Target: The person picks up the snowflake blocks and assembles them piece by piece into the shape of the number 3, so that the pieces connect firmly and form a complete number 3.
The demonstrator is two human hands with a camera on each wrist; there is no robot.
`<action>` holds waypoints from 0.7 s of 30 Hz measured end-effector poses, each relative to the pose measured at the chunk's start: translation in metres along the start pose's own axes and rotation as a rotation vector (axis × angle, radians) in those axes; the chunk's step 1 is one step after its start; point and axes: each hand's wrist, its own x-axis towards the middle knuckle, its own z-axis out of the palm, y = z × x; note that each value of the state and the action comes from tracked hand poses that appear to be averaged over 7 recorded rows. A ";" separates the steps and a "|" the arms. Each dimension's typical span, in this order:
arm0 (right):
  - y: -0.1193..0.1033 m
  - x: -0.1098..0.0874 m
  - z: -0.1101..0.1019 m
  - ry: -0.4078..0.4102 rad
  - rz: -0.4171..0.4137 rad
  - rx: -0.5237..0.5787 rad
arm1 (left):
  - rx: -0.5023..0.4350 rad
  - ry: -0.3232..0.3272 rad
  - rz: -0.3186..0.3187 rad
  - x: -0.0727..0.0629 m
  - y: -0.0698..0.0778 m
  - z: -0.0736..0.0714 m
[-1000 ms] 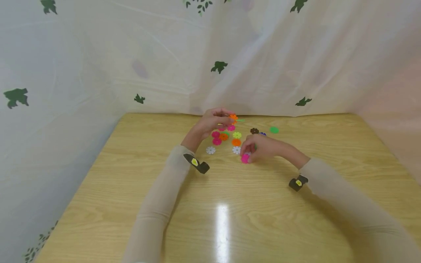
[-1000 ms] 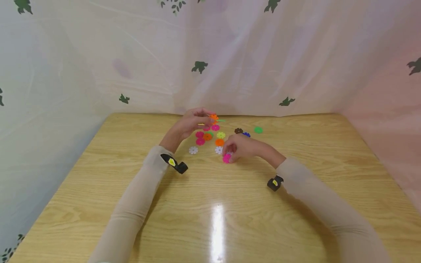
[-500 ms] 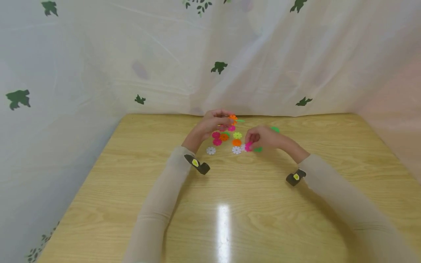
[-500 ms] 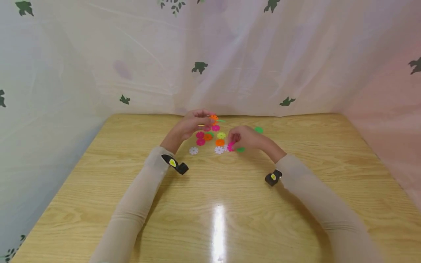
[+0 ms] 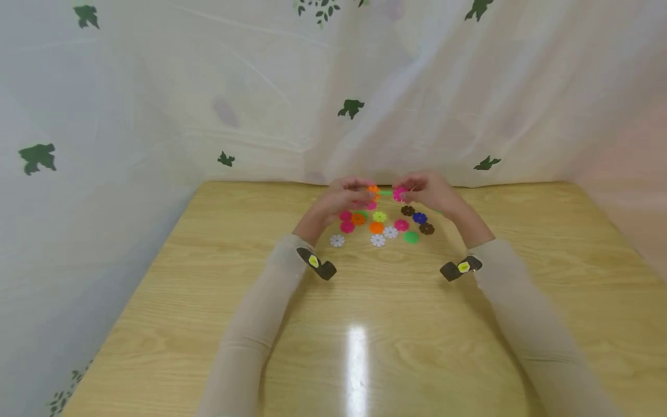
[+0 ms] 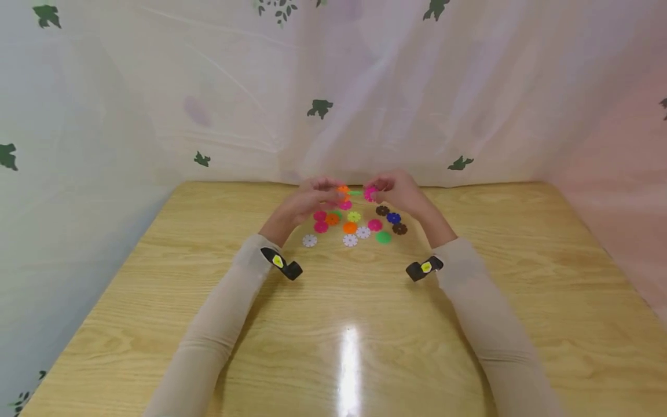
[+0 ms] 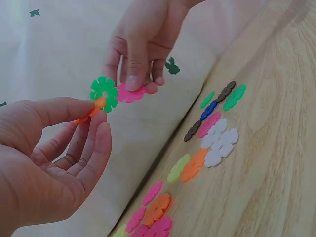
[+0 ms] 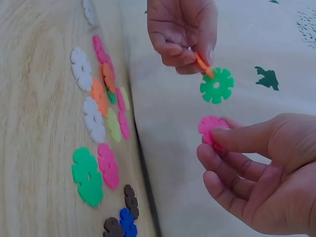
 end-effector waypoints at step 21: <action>-0.004 0.001 0.014 0.096 0.142 0.643 | -0.015 0.059 -0.008 0.002 -0.004 -0.004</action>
